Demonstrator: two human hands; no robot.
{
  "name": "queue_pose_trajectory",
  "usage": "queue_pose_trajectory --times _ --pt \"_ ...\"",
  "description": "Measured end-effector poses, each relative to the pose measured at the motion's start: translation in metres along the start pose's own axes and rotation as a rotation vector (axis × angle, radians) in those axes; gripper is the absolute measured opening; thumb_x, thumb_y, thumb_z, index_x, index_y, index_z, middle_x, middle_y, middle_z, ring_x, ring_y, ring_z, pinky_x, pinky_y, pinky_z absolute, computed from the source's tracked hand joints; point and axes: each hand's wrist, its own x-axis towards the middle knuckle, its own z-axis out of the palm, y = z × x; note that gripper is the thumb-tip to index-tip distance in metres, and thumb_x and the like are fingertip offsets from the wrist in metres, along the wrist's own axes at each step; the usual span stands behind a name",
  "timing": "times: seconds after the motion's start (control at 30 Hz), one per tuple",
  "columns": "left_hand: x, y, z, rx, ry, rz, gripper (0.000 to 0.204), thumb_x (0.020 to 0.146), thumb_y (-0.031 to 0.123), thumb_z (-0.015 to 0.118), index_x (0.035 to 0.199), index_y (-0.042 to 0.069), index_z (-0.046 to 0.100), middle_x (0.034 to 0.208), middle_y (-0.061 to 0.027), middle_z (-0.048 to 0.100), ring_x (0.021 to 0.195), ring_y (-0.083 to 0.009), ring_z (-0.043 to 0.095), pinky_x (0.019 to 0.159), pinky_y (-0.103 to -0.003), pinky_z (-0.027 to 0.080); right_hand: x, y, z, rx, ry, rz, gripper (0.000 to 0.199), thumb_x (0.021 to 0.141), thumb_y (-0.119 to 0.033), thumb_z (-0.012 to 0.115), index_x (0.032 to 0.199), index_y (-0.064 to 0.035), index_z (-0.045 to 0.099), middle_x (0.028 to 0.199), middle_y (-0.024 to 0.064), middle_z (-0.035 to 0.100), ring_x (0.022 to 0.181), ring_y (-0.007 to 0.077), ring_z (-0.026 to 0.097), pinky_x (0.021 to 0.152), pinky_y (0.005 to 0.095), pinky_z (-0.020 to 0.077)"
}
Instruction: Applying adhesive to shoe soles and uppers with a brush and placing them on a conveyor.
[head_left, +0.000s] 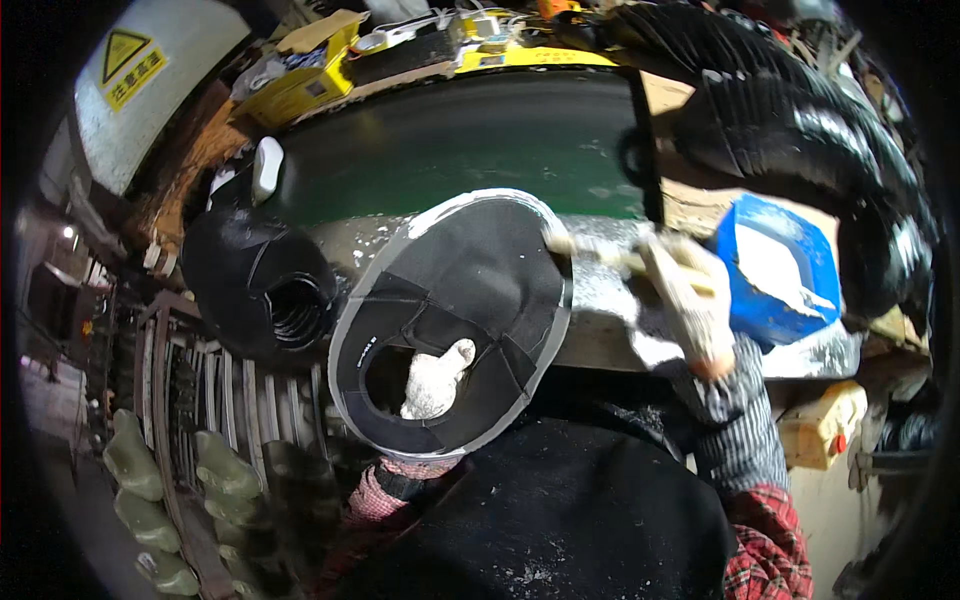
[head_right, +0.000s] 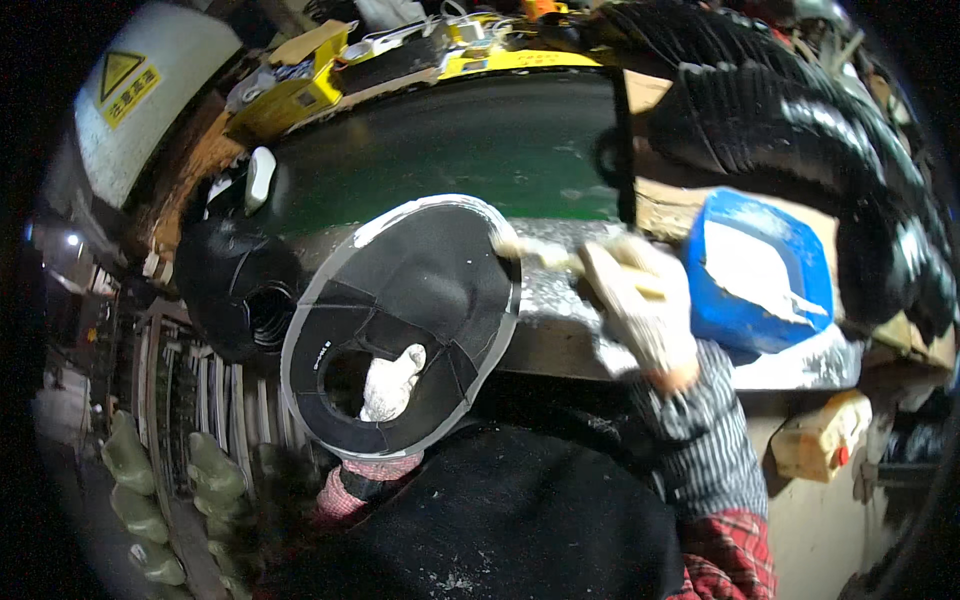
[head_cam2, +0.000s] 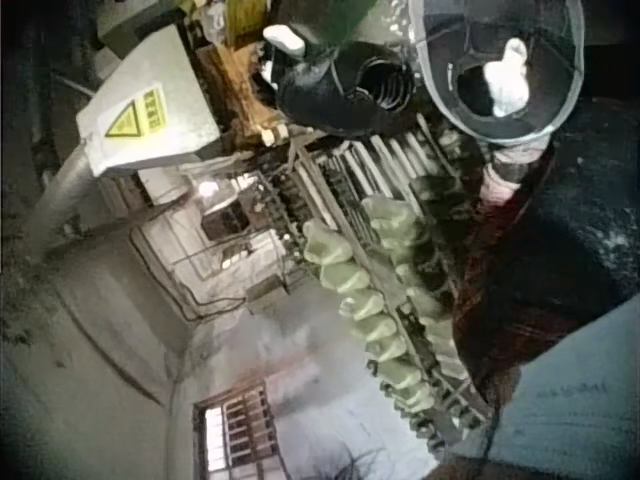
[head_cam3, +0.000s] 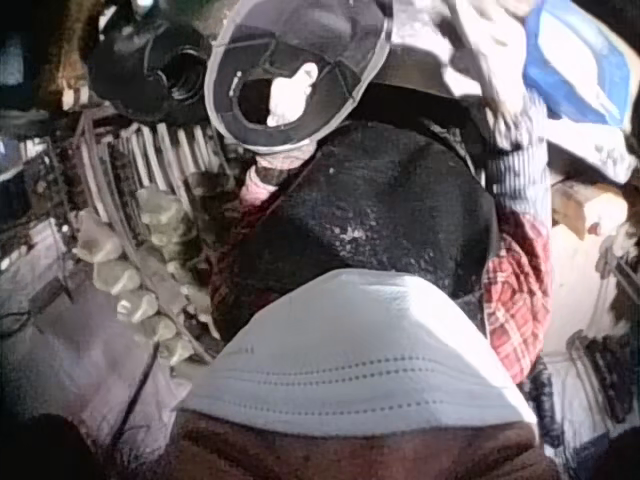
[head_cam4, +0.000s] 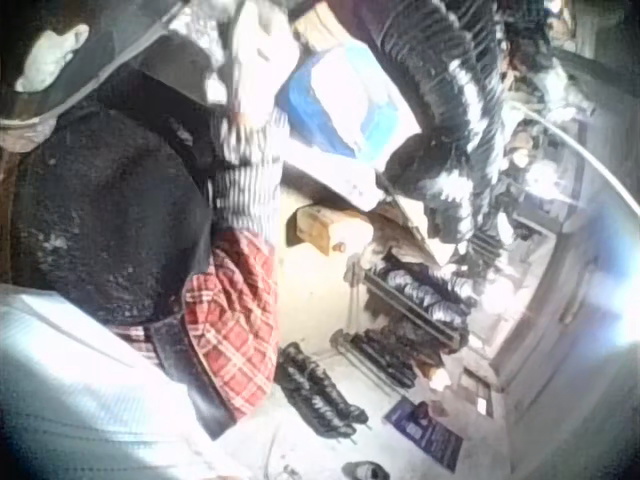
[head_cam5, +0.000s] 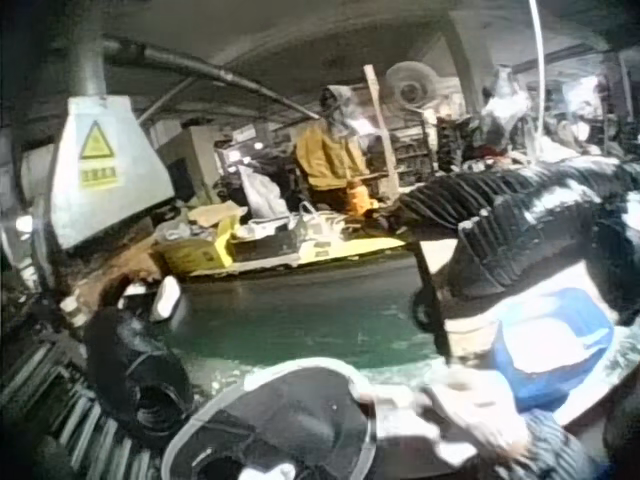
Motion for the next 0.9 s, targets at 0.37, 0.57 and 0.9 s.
queue_pose_trajectory --times 0.37,0.57,0.9 --pt "0.0 0.002 0.013 -0.038 -0.046 0.049 0.028 0.096 0.007 0.05 0.123 0.0 0.053 0.115 -0.0146 0.062 0.101 -0.025 0.063 0.088 -0.039 0.054 0.066 -0.124 0.053 0.463 -0.106 -0.357 0.037 0.087 -0.032 0.066 0.11 -0.003 0.065 0.065 0.0081 0.058 0.06 0.027 0.062 0.055 0.0346 0.05" --pt "-0.012 0.021 0.019 0.027 -0.006 0.184 0.027 0.096 0.006 0.051 0.121 -0.001 0.054 0.113 -0.0139 0.063 0.099 -0.0239 0.064 0.086 -0.038 0.054 0.055 -0.142 0.034 0.814 -0.103 -0.072 0.023 0.085 -0.025 0.067 0.096 -0.0055 0.069 0.076 0.0092 0.066 0.069 0.0234 0.067 0.063 0.0316 0.0541" --pt "-0.003 0.086 0.017 0.344 0.045 0.261 0.024 0.095 0.005 0.052 0.119 -0.001 0.056 0.108 -0.0128 0.064 0.095 -0.022 0.065 0.083 -0.036 0.054 -0.022 -0.075 -0.044 0.465 -0.079 0.522 0.019 0.093 0.0 0.057 0.109 0.0087 0.061 0.097 0.017 0.069 0.083 0.0178 0.067 0.074 0.0257 0.0558"
